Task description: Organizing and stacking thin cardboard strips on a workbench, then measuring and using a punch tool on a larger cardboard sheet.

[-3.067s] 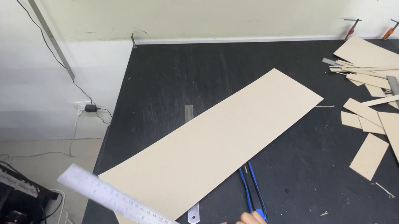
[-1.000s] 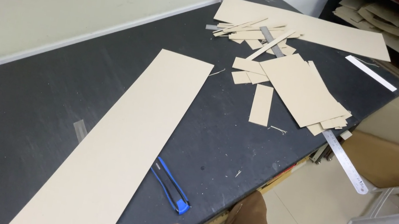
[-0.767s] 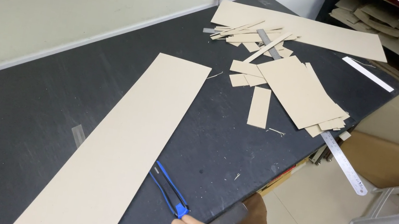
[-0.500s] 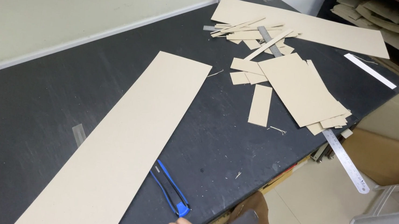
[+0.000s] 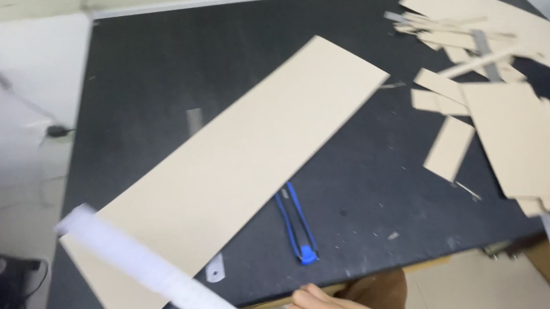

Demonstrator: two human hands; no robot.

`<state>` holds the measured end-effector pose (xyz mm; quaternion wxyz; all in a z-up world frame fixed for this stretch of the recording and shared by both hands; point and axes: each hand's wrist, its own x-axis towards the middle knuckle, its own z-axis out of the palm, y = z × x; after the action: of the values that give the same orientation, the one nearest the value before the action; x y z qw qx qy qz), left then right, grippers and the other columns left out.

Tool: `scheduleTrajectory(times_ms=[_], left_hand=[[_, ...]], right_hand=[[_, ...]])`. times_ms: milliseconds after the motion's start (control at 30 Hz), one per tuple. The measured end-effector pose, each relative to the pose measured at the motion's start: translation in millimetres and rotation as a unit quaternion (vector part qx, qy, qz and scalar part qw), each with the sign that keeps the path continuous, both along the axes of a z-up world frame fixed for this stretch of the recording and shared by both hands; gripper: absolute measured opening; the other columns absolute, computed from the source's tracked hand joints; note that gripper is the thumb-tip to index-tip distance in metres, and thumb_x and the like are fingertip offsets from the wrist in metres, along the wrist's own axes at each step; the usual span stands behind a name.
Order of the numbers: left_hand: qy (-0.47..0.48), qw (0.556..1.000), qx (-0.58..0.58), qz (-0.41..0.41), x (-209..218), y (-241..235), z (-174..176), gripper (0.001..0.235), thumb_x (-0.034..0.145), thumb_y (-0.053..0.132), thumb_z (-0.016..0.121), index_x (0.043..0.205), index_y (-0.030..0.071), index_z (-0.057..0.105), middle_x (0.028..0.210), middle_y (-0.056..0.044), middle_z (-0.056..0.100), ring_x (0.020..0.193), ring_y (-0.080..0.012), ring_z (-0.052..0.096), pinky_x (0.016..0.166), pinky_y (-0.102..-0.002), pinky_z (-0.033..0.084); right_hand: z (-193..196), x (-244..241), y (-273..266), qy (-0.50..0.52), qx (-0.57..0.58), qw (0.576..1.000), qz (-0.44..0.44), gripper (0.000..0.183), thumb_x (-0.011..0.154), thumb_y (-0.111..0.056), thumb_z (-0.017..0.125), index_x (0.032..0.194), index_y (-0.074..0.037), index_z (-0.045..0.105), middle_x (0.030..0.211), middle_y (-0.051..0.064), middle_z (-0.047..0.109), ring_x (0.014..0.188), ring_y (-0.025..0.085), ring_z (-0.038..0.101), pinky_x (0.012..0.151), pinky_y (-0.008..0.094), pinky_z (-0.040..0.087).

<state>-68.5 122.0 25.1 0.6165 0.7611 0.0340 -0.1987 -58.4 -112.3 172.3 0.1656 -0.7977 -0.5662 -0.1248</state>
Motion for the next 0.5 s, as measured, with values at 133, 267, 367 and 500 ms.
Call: scheduleTrajectory(times_ms=[133,267,367,500], left_hand=[[0.106,0.972,-0.135,-0.158,22.5,-13.3,51.3,0.018,0.096,0.017,0.06,0.078,0.017,0.06,0.075,0.006,0.057,0.075,-0.0076,0.052,0.073,-0.027,0.041],[0.029,0.985,-0.128,-0.114,29.3,-16.6,79.9,0.024,0.1,0.026,0.057,0.078,0.017,0.059,0.07,0.007,0.054,0.073,-0.0051,0.052,0.071,-0.024,0.04],[-0.011,0.987,-0.162,0.001,39.9,-1.8,107.1,0.02,0.099,0.032,0.059,0.091,0.016,0.067,0.081,0.003,0.063,0.077,-0.0079,0.06,0.073,-0.023,0.047],[-0.095,0.98,-0.157,0.082,96.7,43.6,116.8,0.034,0.099,0.041,0.05,0.106,0.014,0.068,0.105,-0.002,0.071,0.104,-0.0123,0.067,0.097,-0.024,0.049]], right_hand=[[0.9,11.0,-7.9,0.001,-0.032,0.997,0.066,0.035,0.115,-0.012,0.042,0.08,-0.006,0.042,0.08,0.01,0.043,0.076,0.028,0.043,0.078,0.042,0.042],[-32.6,53.2,-22.6,-0.064,-0.167,0.983,0.044,0.034,0.108,-0.031,0.04,0.082,-0.011,0.051,0.079,0.005,0.045,0.071,0.025,0.042,0.07,0.042,0.039],[-0.9,90.3,-8.8,-0.027,-0.115,0.993,0.018,0.043,0.106,-0.048,0.053,0.081,-0.013,0.052,0.079,0.003,0.048,0.072,0.024,0.046,0.068,0.041,0.041],[62.3,162.8,37.1,0.0,-0.056,0.998,-0.031,0.034,0.096,-0.041,0.061,0.079,-0.013,0.055,0.08,0.004,0.055,0.073,0.024,0.051,0.068,0.039,0.043]])
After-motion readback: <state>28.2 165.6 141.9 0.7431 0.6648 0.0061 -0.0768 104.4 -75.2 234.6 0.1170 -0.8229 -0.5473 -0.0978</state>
